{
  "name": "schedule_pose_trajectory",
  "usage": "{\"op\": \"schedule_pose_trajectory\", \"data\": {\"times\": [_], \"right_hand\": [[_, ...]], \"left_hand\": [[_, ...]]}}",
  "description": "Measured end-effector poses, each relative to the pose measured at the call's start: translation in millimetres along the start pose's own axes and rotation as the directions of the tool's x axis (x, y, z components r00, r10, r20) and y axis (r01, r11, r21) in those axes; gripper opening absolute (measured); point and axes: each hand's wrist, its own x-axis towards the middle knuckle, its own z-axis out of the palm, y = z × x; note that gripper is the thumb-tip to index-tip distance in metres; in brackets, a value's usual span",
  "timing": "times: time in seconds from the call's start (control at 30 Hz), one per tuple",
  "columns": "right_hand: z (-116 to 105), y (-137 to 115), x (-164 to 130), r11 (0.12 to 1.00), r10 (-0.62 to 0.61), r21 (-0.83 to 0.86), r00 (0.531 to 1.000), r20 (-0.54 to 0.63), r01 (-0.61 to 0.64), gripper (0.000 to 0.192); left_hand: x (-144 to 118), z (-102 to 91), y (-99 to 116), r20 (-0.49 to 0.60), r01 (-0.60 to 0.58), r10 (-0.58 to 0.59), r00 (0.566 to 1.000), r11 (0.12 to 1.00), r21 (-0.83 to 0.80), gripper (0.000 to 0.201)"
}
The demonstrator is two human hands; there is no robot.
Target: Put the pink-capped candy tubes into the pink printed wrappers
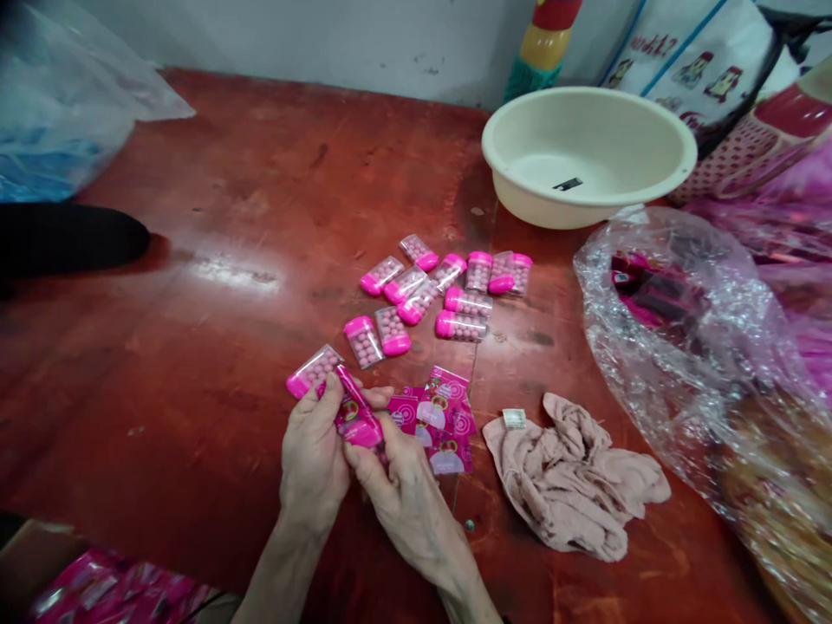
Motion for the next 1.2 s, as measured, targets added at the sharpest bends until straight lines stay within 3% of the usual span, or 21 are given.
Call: {"op": "schedule_pose_trajectory", "data": {"times": [0.17, 0.23, 0.33, 0.4, 0.47, 0.57, 0.63, 0.77, 0.83, 0.93, 1.07, 1.2], "right_hand": [[2.0, -4.7, 5.9, 0.984, -0.011, 0.179, 0.996, 0.084, -0.004, 0.026], [2.9, -6.7, 9.9, 0.970, -0.023, 0.243, 0.998, 0.054, 0.009, 0.022], [4.4, -6.7, 14.7, 0.975, -0.038, 0.214, 0.995, -0.087, 0.056, 0.019], [5.3, -5.3, 16.2, 0.978, -0.047, 0.193, 0.983, -0.179, 0.082, 0.018], [6.0, -4.2, 16.4, 0.960, -0.031, 0.269, 0.980, -0.196, 0.084, 0.019], [6.6, -5.1, 14.1, 0.924, 0.014, 0.380, 0.992, -0.126, 0.035, 0.016], [7.3, -7.8, 11.2, 0.933, 0.033, 0.359, 0.998, -0.054, -0.011, 0.017], [13.2, -14.8, 4.6, 0.966, 0.064, 0.242, 0.991, 0.116, -0.091, 0.014], [17.9, -17.6, 2.5, 0.973, 0.064, 0.210, 0.986, 0.155, -0.096, 0.014], [22.6, -20.6, 0.9, 0.963, 0.059, 0.248, 0.983, 0.175, -0.102, 0.010], [22.9, -22.5, -0.9, 0.953, 0.062, 0.281, 0.981, 0.186, -0.114, 0.008], [25.7, -23.6, -3.2, 0.967, 0.055, 0.237, 0.982, 0.180, -0.098, 0.007]], "left_hand": [[21.0, -10.9, 16.3, -0.138, -0.260, 0.256, 0.957, 0.966, -0.009, 0.024], [25.4, -14.0, 18.8, -0.097, -0.227, 0.221, 0.970, 0.972, -0.054, 0.023], [25.5, -15.6, 17.0, -0.013, -0.116, 0.115, 0.993, 0.987, -0.110, 0.020], [23.1, -16.0, 15.6, 0.009, -0.086, 0.087, 0.996, 0.991, -0.099, 0.020], [19.8, -16.7, 16.1, 0.026, -0.079, 0.080, 0.996, 0.996, -0.042, 0.019], [14.5, -17.6, 19.2, 0.089, -0.086, 0.080, 0.993, 0.994, 0.065, 0.014], [12.5, -16.6, 21.4, 0.134, -0.150, 0.132, 0.982, 0.978, 0.142, 0.014], [14.9, -9.2, 23.2, 0.269, -0.327, 0.227, 0.936, 0.842, 0.429, 0.017], [17.1, -4.3, 22.0, 0.373, -0.373, 0.187, 0.909, 0.766, 0.523, 0.019], [16.9, 1.0, 18.1, 0.475, -0.379, 0.105, 0.874, 0.758, 0.530, 0.020], [10.9, 2.1, 15.8, 0.449, -0.332, 0.085, 0.889, 0.794, 0.508, 0.018], [4.3, -3.1, 19.3, 0.441, -0.353, 0.099, 0.892, 0.762, 0.543, 0.019]]}}
